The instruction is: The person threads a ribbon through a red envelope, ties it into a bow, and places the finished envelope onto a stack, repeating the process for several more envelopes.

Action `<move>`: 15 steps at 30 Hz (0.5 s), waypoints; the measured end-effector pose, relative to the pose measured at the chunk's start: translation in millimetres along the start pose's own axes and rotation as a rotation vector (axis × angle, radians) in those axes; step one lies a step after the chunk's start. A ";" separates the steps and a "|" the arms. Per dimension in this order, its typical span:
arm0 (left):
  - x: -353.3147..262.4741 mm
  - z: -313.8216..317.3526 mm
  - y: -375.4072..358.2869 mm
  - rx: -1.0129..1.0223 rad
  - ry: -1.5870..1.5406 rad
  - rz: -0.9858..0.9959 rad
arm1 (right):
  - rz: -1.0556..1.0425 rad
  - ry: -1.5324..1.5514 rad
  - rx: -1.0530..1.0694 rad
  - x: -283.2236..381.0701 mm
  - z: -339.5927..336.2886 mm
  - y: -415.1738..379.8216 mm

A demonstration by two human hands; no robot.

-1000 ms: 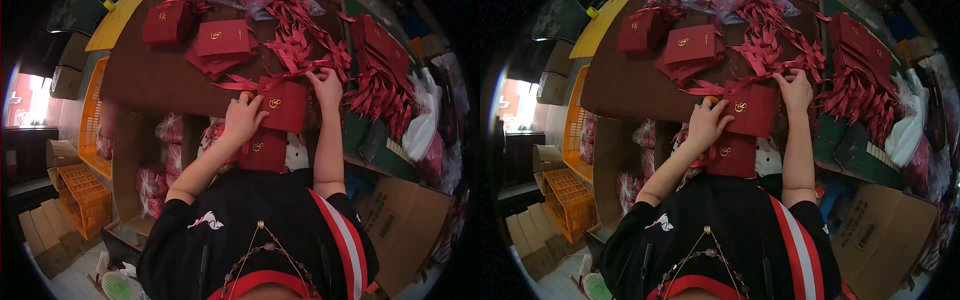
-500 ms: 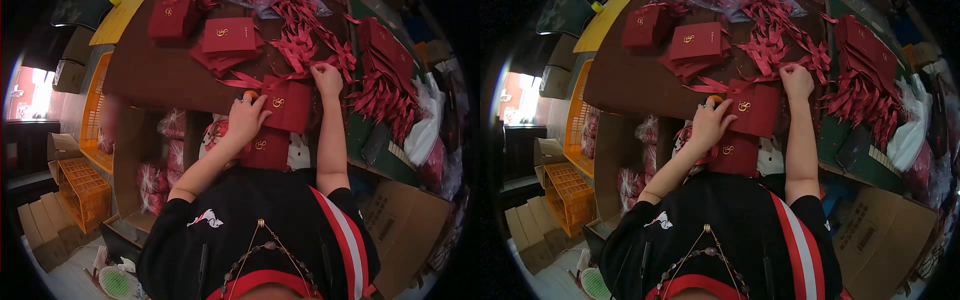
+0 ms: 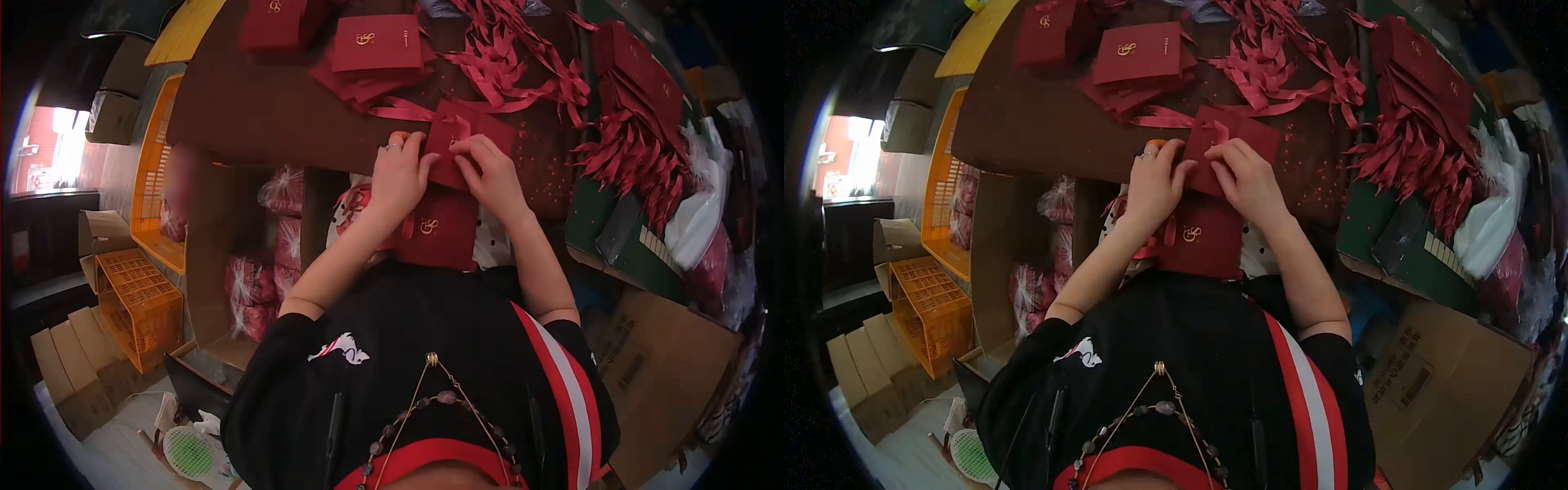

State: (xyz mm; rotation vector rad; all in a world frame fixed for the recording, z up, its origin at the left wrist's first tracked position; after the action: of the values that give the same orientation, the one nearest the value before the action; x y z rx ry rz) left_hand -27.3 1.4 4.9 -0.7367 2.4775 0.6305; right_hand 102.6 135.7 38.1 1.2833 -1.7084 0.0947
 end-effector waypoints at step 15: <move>-6.7 -14.6 -10.2 0.020 0.001 -0.036 | 0.015 -0.088 -0.093 -6.8 23.0 -8.9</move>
State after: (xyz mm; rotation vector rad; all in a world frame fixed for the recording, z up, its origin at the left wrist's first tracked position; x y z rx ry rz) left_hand -20.8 -11.7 17.1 -0.7726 2.4621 0.5915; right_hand 94.8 123.6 16.9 1.2215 -1.7763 -0.0319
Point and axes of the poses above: each hand's wrist, its own y-axis towards the middle knuckle, its own z-axis out of the palm, x = y × z, the point moved 2 cm from there along y, towards the middle knuckle, and after that the axes turned 3 degrees about -x, right-handed, at the moved point
